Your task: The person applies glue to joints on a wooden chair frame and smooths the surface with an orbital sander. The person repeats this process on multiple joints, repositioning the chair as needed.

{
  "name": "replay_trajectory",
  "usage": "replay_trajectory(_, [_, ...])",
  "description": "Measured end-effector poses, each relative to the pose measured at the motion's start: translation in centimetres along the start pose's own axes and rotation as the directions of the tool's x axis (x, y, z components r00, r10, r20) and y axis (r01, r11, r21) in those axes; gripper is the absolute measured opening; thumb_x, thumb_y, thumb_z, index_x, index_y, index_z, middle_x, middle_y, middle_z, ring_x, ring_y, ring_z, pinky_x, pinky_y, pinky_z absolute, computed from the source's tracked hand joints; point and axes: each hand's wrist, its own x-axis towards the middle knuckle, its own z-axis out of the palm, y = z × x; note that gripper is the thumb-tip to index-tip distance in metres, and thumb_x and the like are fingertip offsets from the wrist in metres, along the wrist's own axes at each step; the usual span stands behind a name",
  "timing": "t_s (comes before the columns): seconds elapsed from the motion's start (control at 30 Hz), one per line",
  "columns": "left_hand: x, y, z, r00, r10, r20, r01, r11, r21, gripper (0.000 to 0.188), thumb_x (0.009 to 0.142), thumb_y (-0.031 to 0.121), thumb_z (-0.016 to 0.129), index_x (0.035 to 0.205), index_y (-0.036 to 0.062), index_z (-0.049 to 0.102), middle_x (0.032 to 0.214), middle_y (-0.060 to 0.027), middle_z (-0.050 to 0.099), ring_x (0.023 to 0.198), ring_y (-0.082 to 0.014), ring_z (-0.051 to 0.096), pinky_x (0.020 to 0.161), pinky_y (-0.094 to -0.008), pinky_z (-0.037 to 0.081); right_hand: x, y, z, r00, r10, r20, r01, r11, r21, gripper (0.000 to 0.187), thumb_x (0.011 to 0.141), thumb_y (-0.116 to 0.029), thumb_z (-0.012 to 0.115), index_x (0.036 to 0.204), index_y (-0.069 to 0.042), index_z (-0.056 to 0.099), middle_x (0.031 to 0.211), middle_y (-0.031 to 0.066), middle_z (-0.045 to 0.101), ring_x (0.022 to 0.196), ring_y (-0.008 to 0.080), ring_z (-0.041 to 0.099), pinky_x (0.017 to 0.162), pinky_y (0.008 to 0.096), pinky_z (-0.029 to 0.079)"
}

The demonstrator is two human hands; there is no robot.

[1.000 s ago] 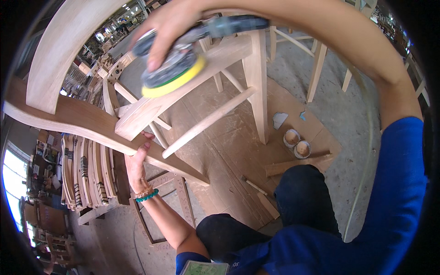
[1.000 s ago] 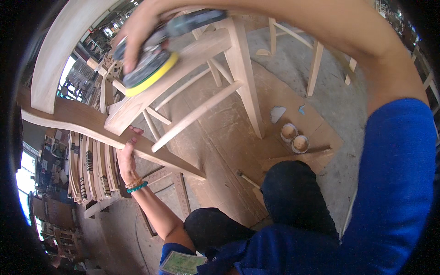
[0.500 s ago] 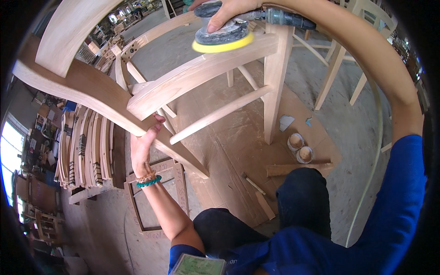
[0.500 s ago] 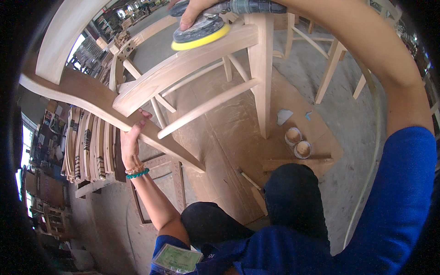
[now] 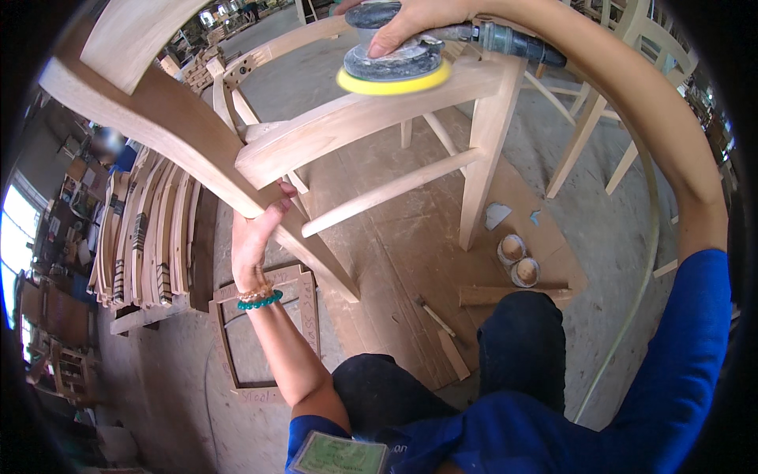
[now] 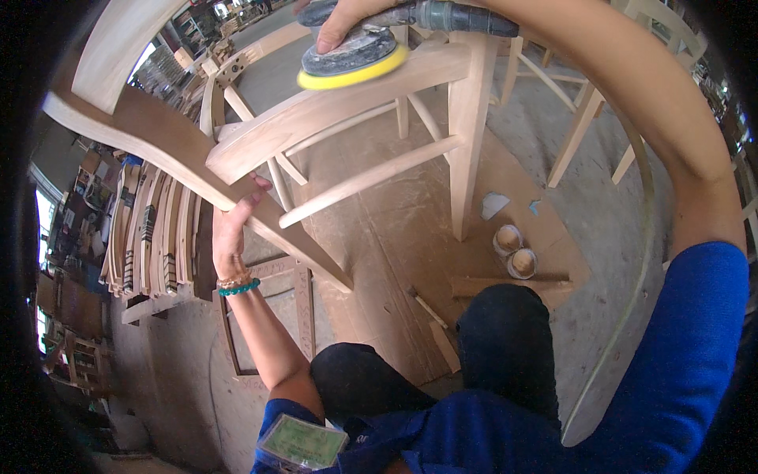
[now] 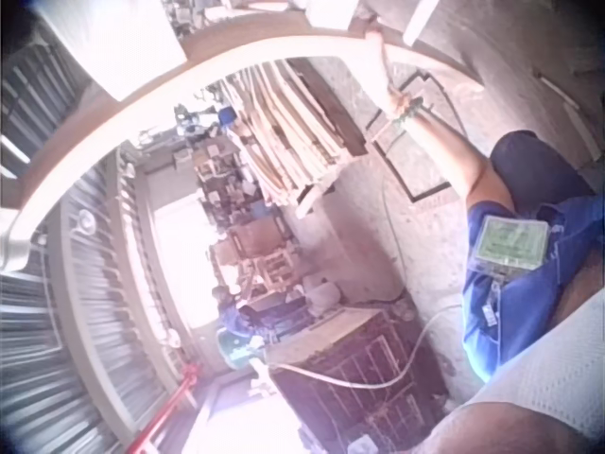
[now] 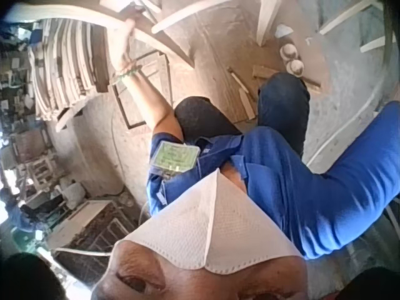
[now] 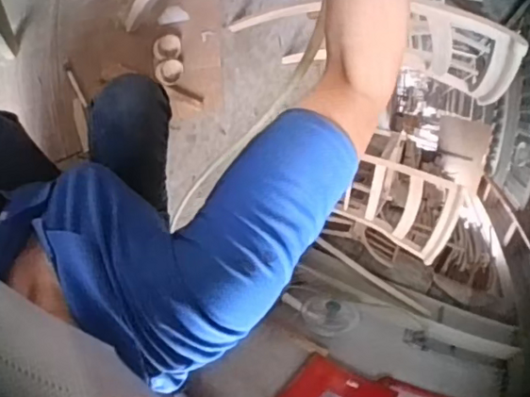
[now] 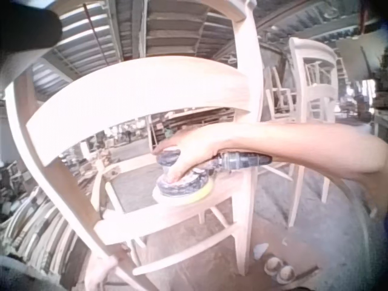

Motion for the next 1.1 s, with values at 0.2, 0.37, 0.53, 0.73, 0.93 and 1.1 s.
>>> replay_trajectory(0.2, [0.0, -0.3, -0.4, 1.0, 0.008, 0.008, -0.007, 0.995, -0.099, 0.028, 0.069, 0.011, 0.062, 0.095, 0.0003, 0.063, 0.09, -0.0067, 0.065, 0.089, -0.0173, 0.061, 0.082, -0.0306, 0.047, 0.7, -0.3, -0.3, 0.998, 0.047, 0.037, -0.05, 0.996, 0.068, 0.092, 0.067, -0.05, 0.073, 0.138, -0.003, 0.04, 0.136, 0.0216, 0.047, 0.124, 0.0313, 0.047, 0.103, 0.0348, 0.037])
replay_trajectory(0.37, [-0.1, -0.7, -0.6, 1.0, 0.008, 0.0, -0.008, 0.998, -0.06, 0.038, 0.071, 0.015, 0.061, 0.106, -0.0005, 0.057, 0.092, -0.008, 0.065, 0.093, -0.0196, 0.061, 0.085, -0.0337, 0.046, 2.2, -0.4, 0.4, 0.999, -0.031, 0.012, 0.03, 0.999, 0.038, 0.095, 0.066, -0.052, 0.074, 0.139, -0.003, 0.039, 0.137, 0.0211, 0.046, 0.126, 0.0312, 0.045, 0.103, 0.0355, 0.037])
replay_trajectory(0.53, [0.4, -1.0, 0.2, 0.999, 0.022, 0.032, -0.021, 0.999, -0.045, 0.037, 0.072, 0.013, 0.06, 0.106, -0.0007, 0.056, 0.093, -0.0083, 0.065, 0.093, -0.02, 0.061, 0.085, -0.0336, 0.046, 1.1, -0.1, -0.3, 0.992, 0.035, 0.118, -0.044, 0.996, 0.078, 0.095, 0.067, -0.052, 0.073, 0.141, -0.004, 0.036, 0.141, 0.0217, 0.04, 0.129, 0.032, 0.04, 0.107, 0.0368, 0.033])
replay_trajectory(0.73, [0.2, -0.6, -0.4, 1.0, 0.011, 0.009, -0.011, 1.0, 0.026, 0.036, 0.074, 0.016, 0.062, 0.105, -0.0015, 0.058, 0.095, -0.01, 0.064, 0.094, -0.021, 0.06, 0.085, -0.0339, 0.046, -8.8, -1.4, -1.5, 0.986, 0.133, 0.097, -0.147, 0.977, 0.152, 0.093, 0.062, -0.041, 0.078, 0.141, -0.013, 0.038, 0.139, 0.0193, 0.044, 0.124, 0.0315, 0.046, 0.107, 0.0395, 0.035])
replay_trajectory(0.93, [-3.2, 6.8, -1.5, 0.955, -0.213, -0.205, 0.295, 0.653, 0.698, 0.039, 0.079, 0.036, 0.073, 0.093, 0.0003, 0.066, 0.081, -0.0077, 0.068, 0.076, -0.0125, 0.062, 0.073, -0.0288, 0.049, -23.4, -3.8, 7.3, 0.914, 0.401, 0.059, -0.405, 0.912, 0.061, 0.107, 0.062, -0.025, 0.084, 0.147, -0.033, 0.019, 0.136, 0.0174, 0.047, 0.119, 0.0348, 0.051, 0.101, 0.0471, 0.044])
replay_trajectory(1.1, [-3.0, 14.1, 6.4, 0.883, 0.399, -0.247, -0.106, 0.681, 0.724, 0.015, 0.087, 0.014, 0.065, 0.096, 0.0026, 0.07, 0.082, -0.0083, 0.071, 0.073, -0.0125, 0.066, 0.067, -0.0241, 0.05, -32.5, -1.3, 22.1, 0.886, 0.463, 0.002, -0.452, 0.864, 0.222, 0.095, 0.064, -0.024, 0.083, 0.144, -0.029, 0.032, 0.104, 0.0168, 0.057, 0.093, 0.032, 0.062, 0.078, 0.0411, 0.052])
